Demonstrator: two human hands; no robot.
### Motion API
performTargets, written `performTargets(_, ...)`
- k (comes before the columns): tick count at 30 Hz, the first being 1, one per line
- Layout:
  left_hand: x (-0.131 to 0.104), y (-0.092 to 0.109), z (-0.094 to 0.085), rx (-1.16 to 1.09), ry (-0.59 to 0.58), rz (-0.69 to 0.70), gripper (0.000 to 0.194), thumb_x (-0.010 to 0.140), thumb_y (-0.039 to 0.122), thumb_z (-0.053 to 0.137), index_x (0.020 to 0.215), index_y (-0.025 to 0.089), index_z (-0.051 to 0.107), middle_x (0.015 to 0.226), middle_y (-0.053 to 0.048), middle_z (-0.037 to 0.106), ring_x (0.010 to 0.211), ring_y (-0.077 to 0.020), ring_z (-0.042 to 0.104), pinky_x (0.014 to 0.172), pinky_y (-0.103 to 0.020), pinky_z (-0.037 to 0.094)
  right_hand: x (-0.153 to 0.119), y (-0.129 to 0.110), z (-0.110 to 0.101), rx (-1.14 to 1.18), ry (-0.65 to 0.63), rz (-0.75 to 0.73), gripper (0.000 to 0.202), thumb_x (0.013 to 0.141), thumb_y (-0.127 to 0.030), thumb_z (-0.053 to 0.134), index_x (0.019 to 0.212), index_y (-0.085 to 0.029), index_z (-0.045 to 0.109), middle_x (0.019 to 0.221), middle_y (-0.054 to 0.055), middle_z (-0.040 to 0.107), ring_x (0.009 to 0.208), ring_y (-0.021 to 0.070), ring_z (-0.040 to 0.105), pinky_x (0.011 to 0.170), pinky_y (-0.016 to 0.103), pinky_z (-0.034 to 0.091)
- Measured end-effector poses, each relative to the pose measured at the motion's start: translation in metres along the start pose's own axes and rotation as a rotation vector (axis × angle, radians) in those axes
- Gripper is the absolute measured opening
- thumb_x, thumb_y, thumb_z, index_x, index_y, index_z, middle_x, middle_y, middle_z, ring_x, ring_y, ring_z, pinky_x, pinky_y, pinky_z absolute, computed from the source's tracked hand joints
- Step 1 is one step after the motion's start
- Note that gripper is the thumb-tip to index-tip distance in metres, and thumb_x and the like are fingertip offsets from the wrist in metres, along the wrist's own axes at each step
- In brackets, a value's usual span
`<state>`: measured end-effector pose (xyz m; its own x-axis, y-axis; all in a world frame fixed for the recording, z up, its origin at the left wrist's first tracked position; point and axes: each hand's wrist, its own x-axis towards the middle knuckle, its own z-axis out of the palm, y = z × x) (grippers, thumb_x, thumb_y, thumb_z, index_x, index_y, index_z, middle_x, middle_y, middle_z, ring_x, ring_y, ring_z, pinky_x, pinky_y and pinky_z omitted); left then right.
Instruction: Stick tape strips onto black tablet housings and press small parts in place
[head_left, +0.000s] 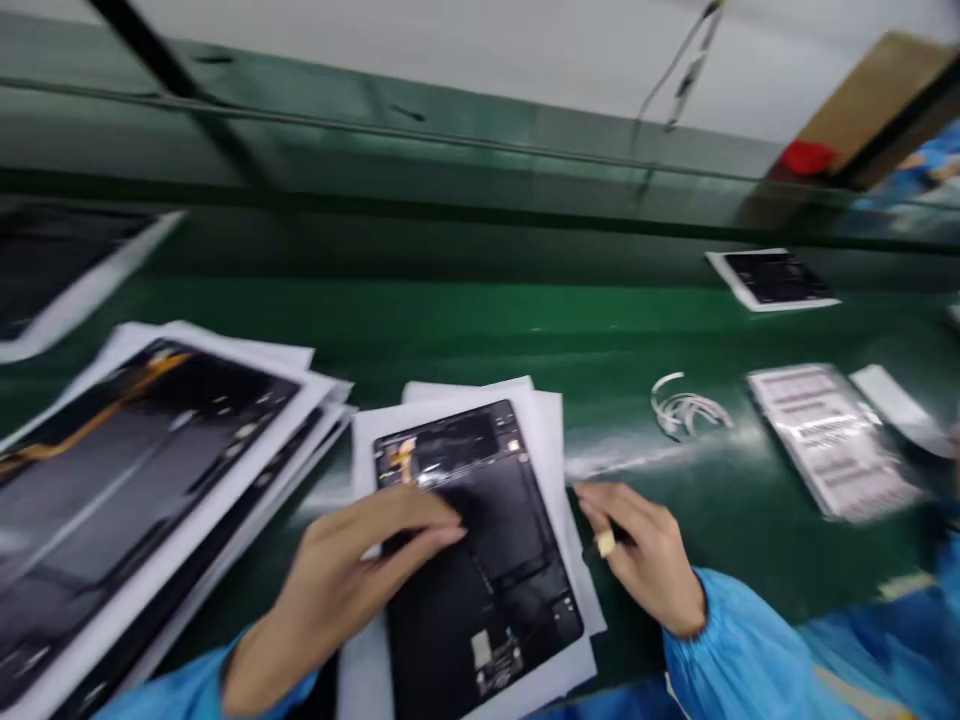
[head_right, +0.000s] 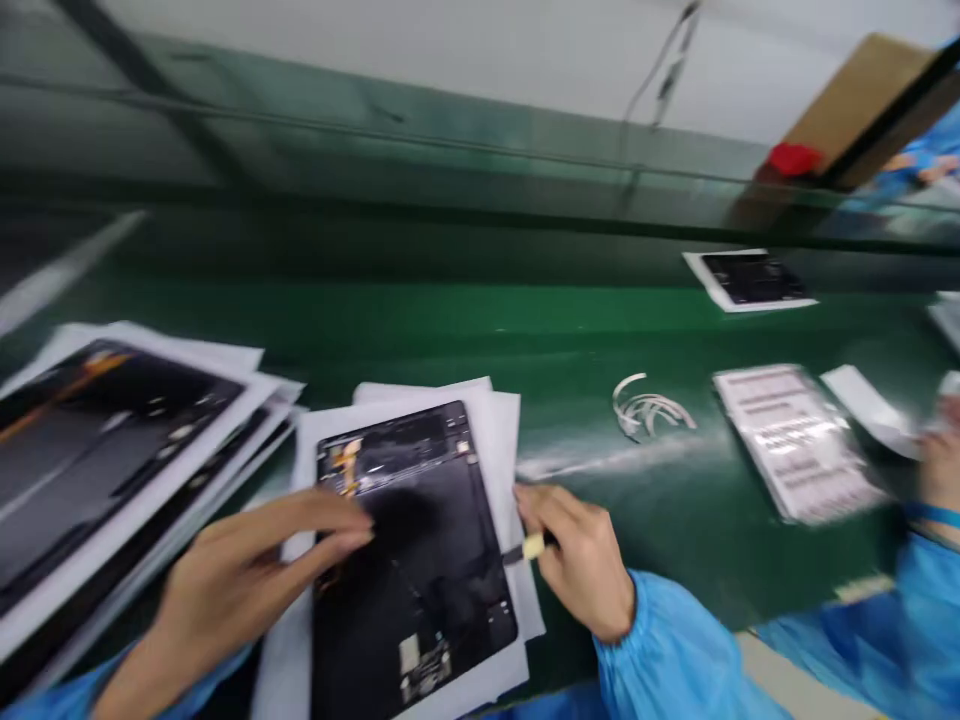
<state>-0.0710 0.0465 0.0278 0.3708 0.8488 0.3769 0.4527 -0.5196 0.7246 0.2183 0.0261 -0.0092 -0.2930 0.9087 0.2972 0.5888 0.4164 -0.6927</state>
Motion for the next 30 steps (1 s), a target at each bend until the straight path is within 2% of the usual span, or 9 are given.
performTargets(3,0.015,-0.013,0.007,-0.017,-0.037,-0.054,0.008,0.092,0.025,0.062,0.084,0.021,0.063,0.077,0.000,0.069,0.069,-0.0140,0.065,0.066,-0.025,0.053,-0.008,-0.012,0.019,0.040,-0.208,-0.174,0.042,0.090,-0.004,0.047,0.128,-0.018,0.058,0.119,0.006,0.069,0.104,0.0148,0.068,0.086,0.024,0.058)
performTargets(7,0.025,-0.032,0.021,-0.001,-0.098,-0.117,0.008,0.094,0.026,0.059,0.089,0.019,0.061,0.093,-0.004,0.066,0.088,-0.0175,0.062,0.082,-0.032,0.049,-0.012,-0.006,0.030,-0.059,-0.313,-0.277,0.058,0.082,0.006,0.038,0.133,-0.016,0.054,0.130,0.007,0.063,0.113,0.0162,0.064,0.087,0.026,0.059)
performTargets(10,0.023,-0.037,0.027,0.062,-0.141,-0.169,0.011,0.096,0.027,0.054,0.090,0.019,0.059,0.109,-0.007,0.061,0.102,-0.0204,0.056,0.091,-0.037,0.044,-0.014,0.000,0.029,-0.073,-0.332,-0.296,0.066,0.077,0.009,0.035,0.136,-0.015,0.051,0.133,0.007,0.061,0.117,0.0161,0.062,0.088,0.028,0.058)
performTargets(13,0.021,-0.038,0.030,0.145,-0.169,-0.203,0.013,0.097,0.028,0.052,0.089,0.020,0.058,0.117,-0.007,0.057,0.107,-0.0222,0.052,0.095,-0.040,0.040,-0.015,0.003,0.028,-0.060,-0.339,-0.289,0.066,0.079,0.008,0.036,0.139,-0.017,0.047,0.133,0.007,0.061,0.119,0.0161,0.061,0.092,0.029,0.057)
performTargets(20,0.022,-0.039,0.035,0.255,-0.180,-0.179,0.013,0.098,0.028,0.049,0.091,0.019,0.056,0.119,-0.008,0.056,0.110,-0.0248,0.051,0.094,-0.042,0.039,-0.019,0.008,0.029,-0.060,-0.346,-0.271,0.056,0.088,0.000,0.040,0.140,-0.019,0.047,0.133,0.007,0.061,0.117,0.0187,0.062,0.093,0.031,0.057)
performTargets(30,0.022,-0.036,0.035,0.318,-0.194,-0.173,0.011,0.098,0.024,0.048,0.090,0.019,0.054,0.118,-0.008,0.056,0.108,-0.0250,0.051,0.091,-0.042,0.041,-0.015,0.003,0.029,-0.043,-0.319,-0.269,0.055,0.089,0.000,0.040,0.140,-0.020,0.047,0.129,0.009,0.063,0.116,0.0189,0.062,0.090,0.031,0.058)
